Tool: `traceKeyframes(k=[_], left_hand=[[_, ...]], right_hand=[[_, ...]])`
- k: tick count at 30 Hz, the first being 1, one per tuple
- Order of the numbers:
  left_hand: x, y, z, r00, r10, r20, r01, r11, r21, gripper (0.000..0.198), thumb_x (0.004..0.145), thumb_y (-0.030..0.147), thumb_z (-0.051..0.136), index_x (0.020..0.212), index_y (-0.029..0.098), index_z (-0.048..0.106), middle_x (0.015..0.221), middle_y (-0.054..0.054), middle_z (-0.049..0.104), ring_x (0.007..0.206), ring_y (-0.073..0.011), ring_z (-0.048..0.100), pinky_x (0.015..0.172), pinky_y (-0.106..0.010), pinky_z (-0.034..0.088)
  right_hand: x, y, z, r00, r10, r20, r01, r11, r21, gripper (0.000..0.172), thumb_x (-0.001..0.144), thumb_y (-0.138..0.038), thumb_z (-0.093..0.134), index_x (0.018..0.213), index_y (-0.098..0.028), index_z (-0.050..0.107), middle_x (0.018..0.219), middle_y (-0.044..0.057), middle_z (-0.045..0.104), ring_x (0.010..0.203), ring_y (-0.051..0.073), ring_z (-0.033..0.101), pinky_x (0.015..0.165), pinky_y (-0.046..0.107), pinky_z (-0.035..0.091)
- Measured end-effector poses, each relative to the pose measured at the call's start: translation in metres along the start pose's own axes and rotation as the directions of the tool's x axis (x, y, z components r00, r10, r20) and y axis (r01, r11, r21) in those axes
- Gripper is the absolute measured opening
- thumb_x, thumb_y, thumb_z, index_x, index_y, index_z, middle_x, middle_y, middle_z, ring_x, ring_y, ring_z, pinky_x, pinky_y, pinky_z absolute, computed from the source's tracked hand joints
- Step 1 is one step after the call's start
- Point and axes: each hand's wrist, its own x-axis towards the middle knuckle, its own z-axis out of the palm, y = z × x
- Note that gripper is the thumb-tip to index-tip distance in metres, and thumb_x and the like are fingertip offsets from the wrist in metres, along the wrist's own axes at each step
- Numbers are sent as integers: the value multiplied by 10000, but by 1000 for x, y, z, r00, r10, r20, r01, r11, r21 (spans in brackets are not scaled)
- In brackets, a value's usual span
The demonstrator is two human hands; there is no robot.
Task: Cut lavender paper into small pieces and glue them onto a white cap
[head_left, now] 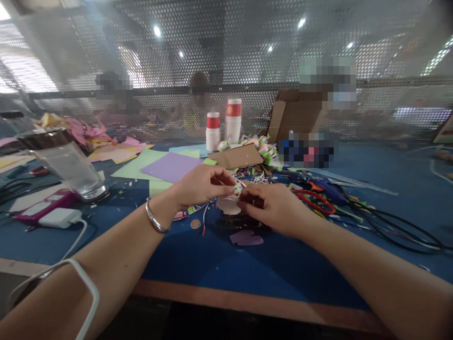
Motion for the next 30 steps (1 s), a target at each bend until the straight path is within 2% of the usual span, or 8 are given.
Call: traceKeyframes(k=[3, 7, 9, 12, 17, 21, 26, 30], left_hand=[[-2, 1, -7, 995, -37, 93, 24, 991, 130, 222, 810, 378, 739, 878, 166, 749, 850, -74, 740, 772, -178, 655, 692, -282, 476], [-3, 2, -5, 977, -57, 205, 52, 998, 31, 274, 817, 432, 725, 828, 160, 699, 739, -45, 694, 685, -163, 620, 638, -275, 443], [-2, 1, -1, 983, -45, 179, 53, 998, -38, 240, 820, 391, 728, 808, 159, 668, 728, -34, 676, 679, -156, 612, 648, -279, 444], [0, 0, 6, 998, -23, 57, 28, 996, -81, 193, 814, 323, 740, 788, 152, 655, 738, -25, 660, 683, -137, 597, 662, -270, 438], [1, 1, 17, 999, 6, -35, -13, 981, -193, 204, 813, 316, 749, 786, 146, 640, 736, -13, 639, 706, -125, 580, 692, -261, 451], [1, 1, 19, 997, 30, -78, -53, 950, -308, 222, 788, 281, 774, 750, 145, 603, 793, -13, 629, 758, -122, 581, 736, -268, 488], [4, 0, 7, 998, -29, -59, -11, 802, -597, 158, 844, 252, 719, 796, 147, 613, 886, -33, 646, 837, -141, 615, 830, -341, 557], [7, -1, 1, 995, -94, 15, 76, 686, -723, 131, 893, 232, 637, 940, 122, 690, 970, -101, 707, 885, -189, 662, 823, -369, 579]], right_hand=[[0, 3, -3, 999, 18, -44, -15, 998, 59, 202, 895, -307, 571, 917, -171, 719, 801, 35, 726, 683, 157, 619, 634, 263, 402], [-1, 7, -5, 993, 33, -116, -21, 994, 104, 202, 891, -330, 596, 953, -173, 707, 790, 29, 725, 664, 156, 625, 629, 264, 428], [-1, 8, -5, 981, 59, -184, -31, 988, 153, 219, 897, -358, 609, 981, -173, 691, 801, 31, 726, 661, 157, 632, 632, 267, 443], [-1, 9, -4, 964, 88, -249, -21, 965, 261, 246, 911, -413, 616, 945, -178, 683, 820, 39, 723, 667, 157, 641, 625, 266, 460], [0, 6, -2, 989, 129, -73, -75, 859, 506, 350, 894, -520, 638, 871, -171, 666, 626, -11, 616, 515, 125, 572, 507, 242, 425], [1, 6, -2, 989, 120, -86, -44, 794, 606, 323, 873, -486, 676, 812, -175, 615, 662, -29, 582, 469, 90, 544, 469, 223, 398], [-1, 9, -9, 979, 136, -152, -37, 851, 523, 272, 906, -443, 620, 821, -185, 598, 662, -31, 545, 488, 99, 542, 488, 237, 407], [-2, 14, -13, 971, 65, -230, -10, 972, 236, 235, 923, -391, 569, 791, -197, 582, 638, -24, 530, 563, 119, 491, 547, 256, 378]])
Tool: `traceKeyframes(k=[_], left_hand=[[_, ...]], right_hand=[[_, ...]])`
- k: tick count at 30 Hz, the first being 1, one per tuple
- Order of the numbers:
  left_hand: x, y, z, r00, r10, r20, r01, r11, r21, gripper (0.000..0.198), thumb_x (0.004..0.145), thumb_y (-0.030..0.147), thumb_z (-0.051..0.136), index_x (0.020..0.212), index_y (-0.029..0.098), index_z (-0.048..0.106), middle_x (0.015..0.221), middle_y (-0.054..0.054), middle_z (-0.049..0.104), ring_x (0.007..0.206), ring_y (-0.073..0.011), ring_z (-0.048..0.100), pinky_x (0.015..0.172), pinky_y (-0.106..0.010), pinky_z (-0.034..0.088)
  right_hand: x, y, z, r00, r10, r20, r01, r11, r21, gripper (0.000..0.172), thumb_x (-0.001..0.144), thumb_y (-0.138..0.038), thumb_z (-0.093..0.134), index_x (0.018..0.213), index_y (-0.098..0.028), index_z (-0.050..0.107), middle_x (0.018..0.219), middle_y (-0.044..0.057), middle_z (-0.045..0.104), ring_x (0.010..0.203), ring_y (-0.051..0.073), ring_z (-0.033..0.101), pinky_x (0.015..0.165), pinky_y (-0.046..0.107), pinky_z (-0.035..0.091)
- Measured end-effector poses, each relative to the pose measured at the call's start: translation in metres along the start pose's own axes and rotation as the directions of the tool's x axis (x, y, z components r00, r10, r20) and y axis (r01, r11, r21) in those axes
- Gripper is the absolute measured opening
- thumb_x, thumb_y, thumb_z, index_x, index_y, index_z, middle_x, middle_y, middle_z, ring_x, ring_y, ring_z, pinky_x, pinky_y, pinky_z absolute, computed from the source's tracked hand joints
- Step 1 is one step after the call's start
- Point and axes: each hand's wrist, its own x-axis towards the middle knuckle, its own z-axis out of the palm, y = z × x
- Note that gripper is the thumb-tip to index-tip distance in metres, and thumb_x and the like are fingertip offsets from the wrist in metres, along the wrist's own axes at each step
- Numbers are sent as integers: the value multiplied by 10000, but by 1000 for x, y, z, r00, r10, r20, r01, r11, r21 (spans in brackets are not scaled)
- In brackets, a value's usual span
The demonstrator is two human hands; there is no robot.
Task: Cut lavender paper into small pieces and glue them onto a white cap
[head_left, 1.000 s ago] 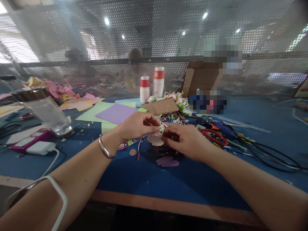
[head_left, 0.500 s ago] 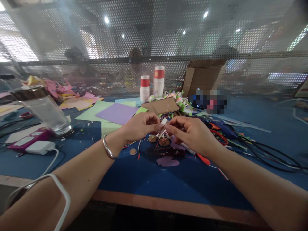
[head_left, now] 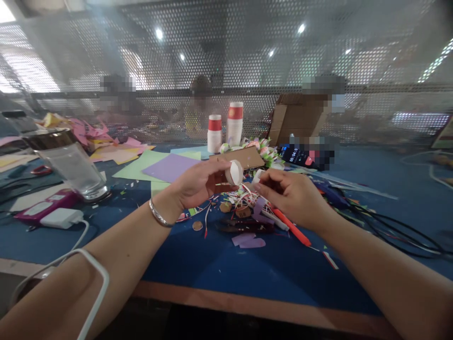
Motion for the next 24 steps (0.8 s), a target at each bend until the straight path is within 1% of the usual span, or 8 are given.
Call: traceKeyframes(k=[3, 6, 9, 13, 16, 18, 21, 24], left_hand=[[1, 0, 1, 999, -47, 6, 47, 997, -62, 204, 916, 223, 580, 997, 90, 710, 958, -136, 735, 855, -201, 685, 789, -348, 588], [1, 0, 5, 996, -80, -27, 77, 993, -84, 226, 922, 220, 554, 988, 68, 708, 938, -161, 749, 834, -208, 704, 744, -316, 588], [2, 0, 7, 993, -98, -72, 92, 991, -94, 235, 931, 229, 539, 1010, 73, 696, 922, -161, 754, 819, -211, 712, 708, -299, 587], [4, 0, 6, 987, -88, -131, 74, 992, -104, 231, 916, 225, 559, 1056, 93, 687, 927, -145, 756, 829, -213, 716, 716, -305, 595], [4, 0, 5, 986, -88, -141, 73, 991, -111, 255, 907, 225, 546, 1054, 70, 683, 953, -170, 757, 843, -223, 722, 714, -304, 598], [4, 1, 6, 988, -92, -126, 77, 990, -117, 271, 907, 226, 530, 1062, 60, 678, 963, -181, 757, 848, -228, 727, 691, -286, 594], [3, 3, 6, 991, -88, -104, 74, 989, -131, 288, 909, 221, 511, 1086, 54, 664, 1004, -192, 757, 857, -234, 735, 675, -271, 592], [2, 4, 6, 995, -69, -75, 57, 987, -149, 298, 909, 214, 502, 1102, 49, 658, 1043, -199, 755, 899, -245, 738, 708, -278, 599]], right_hand=[[2, 4, -2, 997, -38, 69, 50, 982, -182, 221, 921, -359, 540, 791, -190, 601, 681, 1, 587, 611, 137, 493, 590, 272, 366], [5, 6, -1, 991, -8, 134, 44, 961, -272, 261, 927, -388, 524, 836, -178, 651, 734, 31, 644, 654, 161, 543, 623, 289, 370], [5, 6, 0, 987, 15, 161, 32, 958, -284, 273, 924, -404, 534, 863, -178, 674, 760, 37, 671, 672, 171, 568, 636, 295, 373], [3, 4, 1, 989, 12, 150, 31, 960, -280, 233, 904, -388, 563, 851, -186, 666, 758, 27, 677, 652, 163, 566, 624, 292, 373], [1, 1, 0, 984, -11, 177, 60, 960, -273, 220, 914, -370, 558, 855, -192, 674, 761, 25, 694, 660, 165, 587, 625, 287, 380], [-1, -2, -1, 964, -33, 263, 111, 952, -285, 236, 928, -372, 551, 862, -195, 691, 783, 33, 715, 683, 173, 612, 633, 287, 389], [-5, -7, 0, 893, -31, 450, 194, 927, -322, 232, 917, -389, 594, 914, -198, 726, 888, 58, 748, 764, 200, 653, 671, 296, 424], [-8, -11, 1, 842, -10, 539, 245, 897, -367, 244, 900, -395, 634, 992, -193, 735, 1025, 83, 749, 880, 231, 671, 757, 321, 466]])
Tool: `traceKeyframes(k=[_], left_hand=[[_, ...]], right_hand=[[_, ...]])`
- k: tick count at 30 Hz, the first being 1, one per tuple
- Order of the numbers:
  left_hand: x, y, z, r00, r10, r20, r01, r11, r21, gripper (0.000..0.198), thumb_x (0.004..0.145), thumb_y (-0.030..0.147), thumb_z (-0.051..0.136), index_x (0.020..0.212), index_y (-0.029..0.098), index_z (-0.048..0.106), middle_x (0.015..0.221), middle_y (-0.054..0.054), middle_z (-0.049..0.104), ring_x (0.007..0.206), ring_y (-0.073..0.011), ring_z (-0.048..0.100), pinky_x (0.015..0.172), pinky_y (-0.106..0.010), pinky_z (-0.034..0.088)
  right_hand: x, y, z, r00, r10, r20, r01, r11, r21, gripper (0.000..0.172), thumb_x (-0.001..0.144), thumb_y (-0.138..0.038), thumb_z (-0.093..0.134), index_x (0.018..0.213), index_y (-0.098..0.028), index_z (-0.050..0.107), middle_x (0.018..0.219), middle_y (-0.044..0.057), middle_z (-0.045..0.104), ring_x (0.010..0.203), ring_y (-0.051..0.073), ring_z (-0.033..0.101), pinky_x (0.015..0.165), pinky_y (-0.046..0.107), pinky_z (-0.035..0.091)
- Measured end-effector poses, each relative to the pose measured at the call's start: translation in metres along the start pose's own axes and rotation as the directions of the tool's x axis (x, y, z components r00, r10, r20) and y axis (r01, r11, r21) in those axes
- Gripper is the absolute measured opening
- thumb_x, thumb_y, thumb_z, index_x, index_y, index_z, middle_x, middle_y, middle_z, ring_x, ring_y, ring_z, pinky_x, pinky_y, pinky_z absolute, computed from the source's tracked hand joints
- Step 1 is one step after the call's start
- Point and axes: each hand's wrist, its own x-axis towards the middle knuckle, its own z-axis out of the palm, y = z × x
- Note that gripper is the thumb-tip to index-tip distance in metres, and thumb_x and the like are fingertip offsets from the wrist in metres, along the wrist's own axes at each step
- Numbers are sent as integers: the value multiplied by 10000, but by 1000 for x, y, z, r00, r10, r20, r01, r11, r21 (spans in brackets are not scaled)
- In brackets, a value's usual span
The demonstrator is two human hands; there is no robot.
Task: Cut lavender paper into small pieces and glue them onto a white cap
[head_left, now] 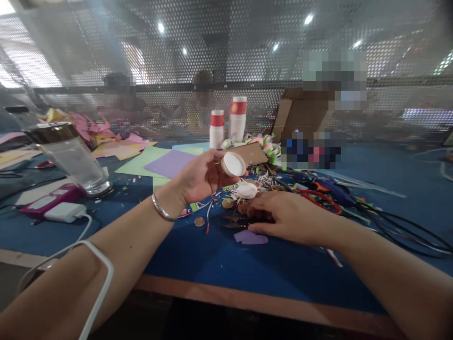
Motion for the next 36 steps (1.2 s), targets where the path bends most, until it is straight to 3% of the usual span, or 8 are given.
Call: traceKeyframes(k=[7, 13, 16, 19, 23, 25, 29, 36], left_hand=[[1, -1, -1, 999, 16, 37, -17, 1000, 8, 305, 895, 219, 508, 1055, 39, 694, 1036, -194, 759, 944, -242, 721, 779, -294, 600], [4, -3, -6, 993, 81, 89, -80, 997, -8, 292, 853, 266, 618, 1072, 89, 693, 1022, -159, 745, 981, -256, 700, 776, -318, 602], [5, -4, -8, 989, 125, 82, -126, 992, 18, 272, 815, 249, 673, 1068, 149, 673, 993, -109, 730, 934, -227, 697, 785, -325, 592], [7, -5, -11, 973, 223, 66, -229, 967, 114, 271, 802, 239, 687, 1064, 182, 647, 991, -69, 704, 878, -184, 677, 785, -321, 574], [10, -6, -18, 908, 413, 62, -400, 817, 415, 296, 776, 215, 711, 1060, 182, 634, 980, -44, 669, 871, -140, 627, 789, -285, 533], [10, -6, -21, 882, 455, 126, -444, 710, 547, 334, 759, 211, 734, 1074, 180, 626, 1020, -56, 667, 939, -154, 622, 820, -292, 522], [7, -7, -22, 876, 426, 226, -466, 626, 625, 381, 776, 254, 742, 1124, 173, 609, 1071, -85, 659, 987, -182, 627, 839, -328, 530], [5, -9, -19, 864, 430, 262, -496, 635, 593, 381, 782, 245, 748, 1122, 183, 586, 1111, -80, 643, 985, -178, 630, 834, -328, 548]], right_hand=[[0, -7, 4, 998, -61, -27, 57, 990, -129, 296, 915, -339, 569, 1087, -153, 723, 1090, 128, 726, 969, 268, 669, 852, 373, 482], [5, -7, 8, 989, -68, -135, 42, 982, -184, 226, 885, -209, 499, 970, -168, 704, 972, 96, 737, 878, 248, 667, 741, 341, 442], [4, -2, 5, 979, -7, -203, -10, 997, -79, 122, 847, -212, 510, 797, -182, 618, 773, 50, 690, 678, 187, 602, 614, 303, 379], [1, 4, 0, 957, 74, -279, -27, 985, 168, 99, 832, -233, 521, 740, -203, 542, 656, 1, 616, 577, 142, 537, 554, 279, 351], [-3, 7, -6, 936, 203, -289, -2, 822, 570, 87, 868, -252, 493, 805, -212, 537, 678, -6, 660, 532, 124, 592, 530, 260, 413], [-3, 7, -6, 922, 260, -288, 10, 727, 687, 67, 872, -243, 483, 829, -216, 526, 660, -17, 661, 440, 96, 527, 459, 246, 375], [0, 7, -5, 862, 302, -408, 82, 710, 699, 92, 909, -259, 508, 869, -210, 575, 609, -40, 594, 421, 69, 396, 426, 245, 276], [4, 11, -2, 817, 281, -503, 85, 804, 588, 456, 1005, -529, 436, 698, -205, 524, 667, -6, 489, 563, 109, 399, 509, 283, 298]])
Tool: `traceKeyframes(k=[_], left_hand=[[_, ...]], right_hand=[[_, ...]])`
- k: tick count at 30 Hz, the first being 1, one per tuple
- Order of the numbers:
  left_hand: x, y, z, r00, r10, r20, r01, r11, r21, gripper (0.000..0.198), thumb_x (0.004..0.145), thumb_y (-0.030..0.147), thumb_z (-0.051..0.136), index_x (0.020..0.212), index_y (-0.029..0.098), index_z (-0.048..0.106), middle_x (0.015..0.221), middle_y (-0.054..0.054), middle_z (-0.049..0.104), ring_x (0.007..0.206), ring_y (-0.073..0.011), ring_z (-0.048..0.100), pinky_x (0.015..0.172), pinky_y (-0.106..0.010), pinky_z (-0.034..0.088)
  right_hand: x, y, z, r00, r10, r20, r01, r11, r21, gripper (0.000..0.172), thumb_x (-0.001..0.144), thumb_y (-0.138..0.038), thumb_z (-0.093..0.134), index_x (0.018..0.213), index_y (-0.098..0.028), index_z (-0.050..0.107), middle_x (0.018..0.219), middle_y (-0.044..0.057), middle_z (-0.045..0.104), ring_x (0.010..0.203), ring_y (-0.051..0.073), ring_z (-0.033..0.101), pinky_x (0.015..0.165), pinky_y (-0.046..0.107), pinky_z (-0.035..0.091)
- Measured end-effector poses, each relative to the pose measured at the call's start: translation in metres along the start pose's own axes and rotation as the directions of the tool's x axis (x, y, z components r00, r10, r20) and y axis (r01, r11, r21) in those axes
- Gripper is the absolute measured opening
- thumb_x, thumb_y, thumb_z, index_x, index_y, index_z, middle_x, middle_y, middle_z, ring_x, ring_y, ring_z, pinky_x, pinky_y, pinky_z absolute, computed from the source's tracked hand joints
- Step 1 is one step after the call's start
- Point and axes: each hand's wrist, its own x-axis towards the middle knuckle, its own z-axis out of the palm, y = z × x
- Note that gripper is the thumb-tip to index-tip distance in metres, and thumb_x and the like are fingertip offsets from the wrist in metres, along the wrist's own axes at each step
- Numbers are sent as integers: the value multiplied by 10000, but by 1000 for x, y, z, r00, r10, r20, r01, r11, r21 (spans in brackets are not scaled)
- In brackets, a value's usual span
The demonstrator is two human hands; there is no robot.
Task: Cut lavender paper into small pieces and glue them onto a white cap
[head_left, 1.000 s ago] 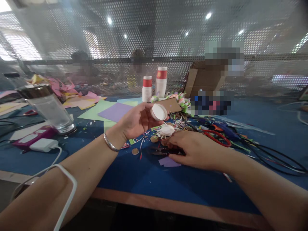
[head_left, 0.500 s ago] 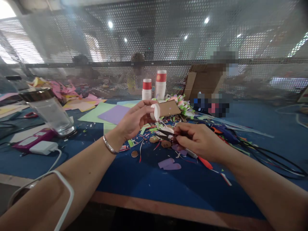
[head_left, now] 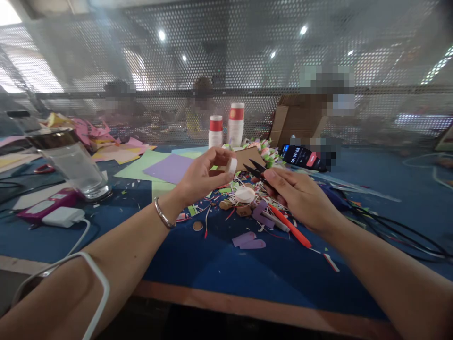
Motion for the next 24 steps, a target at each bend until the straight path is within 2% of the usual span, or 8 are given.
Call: traceKeyframes(k=[6, 11, 16, 24], left_hand=[[1, -1, 1, 999, 33, -41, -33, 999, 0, 380, 763, 222, 751, 1103, 177, 587, 1089, -71, 633, 1013, -175, 613, 864, -327, 550], [2, 0, 1, 995, 83, -59, -82, 996, 20, 406, 734, 226, 766, 1087, 188, 569, 1077, -70, 631, 1048, -195, 614, 880, -343, 551], [1, 2, 3, 996, 77, -50, -75, 996, 43, 407, 732, 241, 776, 1076, 190, 564, 1084, -79, 634, 1044, -212, 625, 866, -355, 555], [-1, 6, 6, 992, 112, -50, -108, 992, 68, 385, 731, 222, 759, 1062, 188, 565, 1083, -79, 618, 1054, -205, 604, 899, -357, 548]], right_hand=[[-1, -2, 1, 999, 41, -5, -41, 998, 41, 455, 983, -588, 445, 774, -216, 600, 701, 2, 511, 573, 127, 401, 518, 292, 299], [-1, -6, 1, 999, 0, 48, -1, 1000, 12, 361, 956, -541, 532, 851, -219, 658, 815, 23, 644, 716, 155, 549, 613, 288, 396], [-2, -12, 0, 997, 38, 66, -37, 999, -21, 367, 962, -506, 521, 831, -194, 663, 726, 14, 619, 643, 135, 517, 572, 274, 373], [-4, -13, 2, 995, 22, 102, -20, 1000, -22, 313, 937, -472, 578, 891, -176, 672, 817, 33, 671, 690, 149, 561, 625, 277, 419]])
